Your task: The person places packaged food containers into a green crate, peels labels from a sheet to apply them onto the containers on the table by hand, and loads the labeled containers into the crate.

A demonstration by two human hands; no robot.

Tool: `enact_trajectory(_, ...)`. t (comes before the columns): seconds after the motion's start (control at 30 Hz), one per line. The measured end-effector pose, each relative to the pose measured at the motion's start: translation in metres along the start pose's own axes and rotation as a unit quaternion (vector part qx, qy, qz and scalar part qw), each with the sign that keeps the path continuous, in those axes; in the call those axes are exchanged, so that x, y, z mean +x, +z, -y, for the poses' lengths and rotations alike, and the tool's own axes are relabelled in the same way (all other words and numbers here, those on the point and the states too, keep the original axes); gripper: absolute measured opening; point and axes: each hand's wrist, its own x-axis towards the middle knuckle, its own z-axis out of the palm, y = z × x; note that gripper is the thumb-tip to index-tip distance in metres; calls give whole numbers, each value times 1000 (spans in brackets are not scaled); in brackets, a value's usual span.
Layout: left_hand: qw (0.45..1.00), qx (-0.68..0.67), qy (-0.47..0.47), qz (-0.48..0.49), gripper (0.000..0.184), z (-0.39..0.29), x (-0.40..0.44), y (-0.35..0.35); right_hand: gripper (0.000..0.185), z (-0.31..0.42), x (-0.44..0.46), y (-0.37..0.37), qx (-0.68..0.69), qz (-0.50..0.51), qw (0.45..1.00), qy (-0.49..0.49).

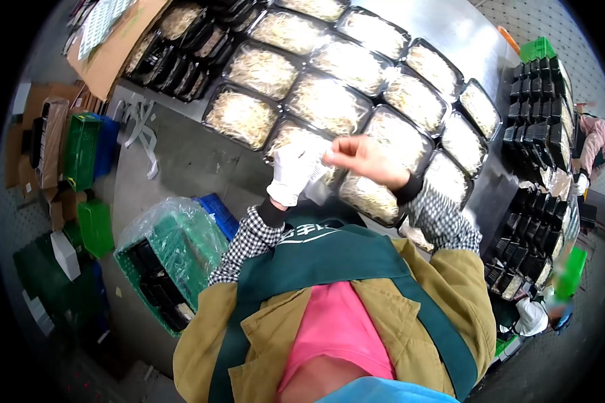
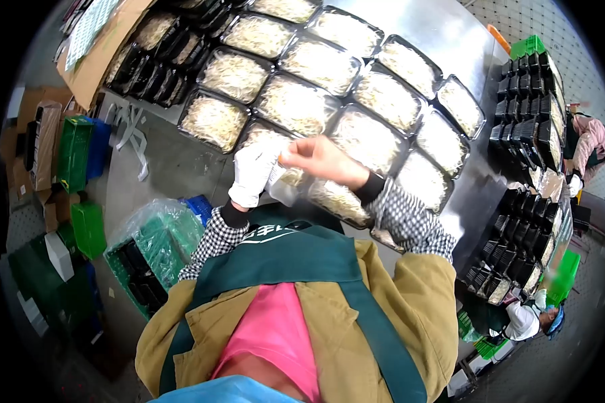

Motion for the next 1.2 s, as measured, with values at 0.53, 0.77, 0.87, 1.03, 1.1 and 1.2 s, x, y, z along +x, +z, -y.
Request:
enact_trajectory(0.53, 914, -262, -174, 256, 22, 11, -31, -191, 19, -74, 89, 106, -556, -473, 675, -106)
enact_trajectory(0.77, 985, -93, -86, 121, 15, 39, -31, -138, 17, -15, 47, 160, 63, -258, 962, -62)
enact_trajectory(0.87, 967, -71, -155, 188, 15, 47, -23, -134, 16, -14, 47, 145, 97, -249, 962, -59)
enact_trajectory(1.03, 904, -214, -245, 277, 16, 5, -13, -159, 27, -43, 108, 25, -333, -525, 780, -77)
enact_trajectory(1.1, 900, -247, -267, 242, 17, 4, -9, -159, 29, -56, 136, 8, -413, -552, 720, -77)
enact_trajectory(1.2, 933, -241, -195, 181, 19, 8, -1, -149, 30, -64, 146, 13, -547, -555, 624, -55)
